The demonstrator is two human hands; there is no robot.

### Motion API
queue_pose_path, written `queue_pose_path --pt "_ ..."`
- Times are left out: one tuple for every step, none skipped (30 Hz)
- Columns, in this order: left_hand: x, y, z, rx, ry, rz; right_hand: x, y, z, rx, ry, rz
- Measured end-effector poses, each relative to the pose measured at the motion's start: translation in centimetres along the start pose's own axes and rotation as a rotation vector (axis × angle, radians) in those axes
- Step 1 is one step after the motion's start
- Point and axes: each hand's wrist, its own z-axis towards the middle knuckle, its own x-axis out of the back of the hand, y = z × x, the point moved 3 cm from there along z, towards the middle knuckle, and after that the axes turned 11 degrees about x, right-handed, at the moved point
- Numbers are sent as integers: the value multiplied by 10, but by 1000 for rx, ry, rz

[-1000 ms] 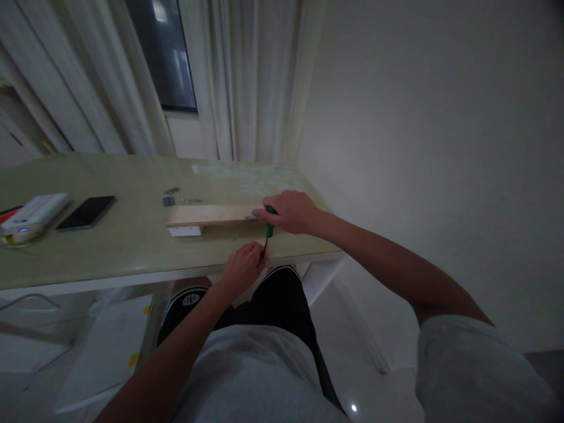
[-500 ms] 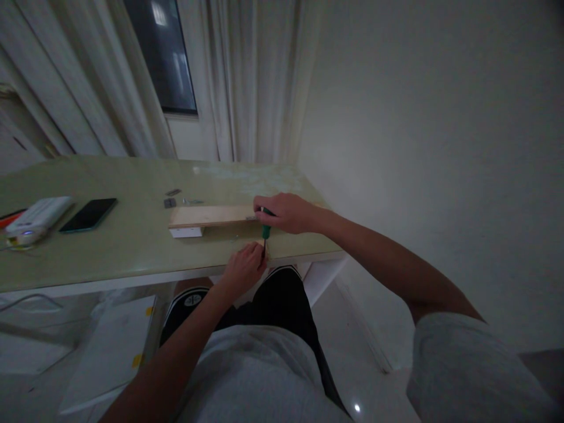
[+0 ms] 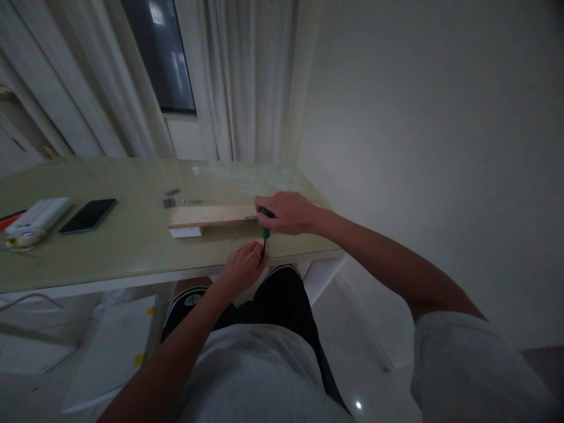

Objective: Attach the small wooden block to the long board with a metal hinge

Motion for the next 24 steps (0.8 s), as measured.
queue_pose_path --pt "-1 0 0 -2 2 2 0 1 1 -53 20 -27" --pt "-1 0 0 -3 4 5 0 3 2 -82 31 -43" --pt "-2 0 -1 -3 6 7 0 3 2 -77 29 -41" --pt "-3 0 -1 -2 10 10 0 3 3 -48 19 -29" --pt "-4 0 0 -1 13 13 -1 2 3 -2 3 -10" --pt "-4 0 0 1 17 16 0 1 2 46 -13 12" --pt "-5 0 0 3 20 19 0 1 1 85 -23 30" --pt "-5 0 1 5 23 22 0 0 -1 105 -26 41" --pt "-6 0 1 8 25 24 0 1 -2 100 -18 42" --pt "-6 1 2 9 25 26 0 2 -2 65 -1 27" --pt "-6 1 2 8 23 27 -1 3 -2 11 17 2" --pt "-6 1 2 8 22 27 -1 4 -2 -41 30 -24" --pt "-6 1 1 9 21 26 -1 5 -2 -74 33 -42" --pt "-6 1 1 13 22 25 -2 5 -1 -81 27 -48" --pt "-6 0 1 20 24 23 -2 4 -1 -58 12 -41" --pt "-6 -1 0 29 26 20 -2 2 0 -13 -7 -22" --pt "-5 -2 0 37 28 15 -2 0 0 35 -20 0" --pt "-4 -4 1 41 28 9 -2 -1 0 66 -24 15" --pt "-3 -6 1 40 25 -1 -2 -2 0 75 -20 18" --pt "-1 -8 2 32 20 -12 -2 -2 -1 53 -5 3" --pt "1 -10 3 21 14 -24 -2 0 -1 4 18 -26" --pt "3 -11 3 8 6 -37 -3 1 -2 -49 41 -54" --pt "4 -12 4 -2 -1 -47 -3 2 -2 -86 56 -71" --pt "6 -13 5 -9 -6 -56 -3 3 -2 -96 59 -72"
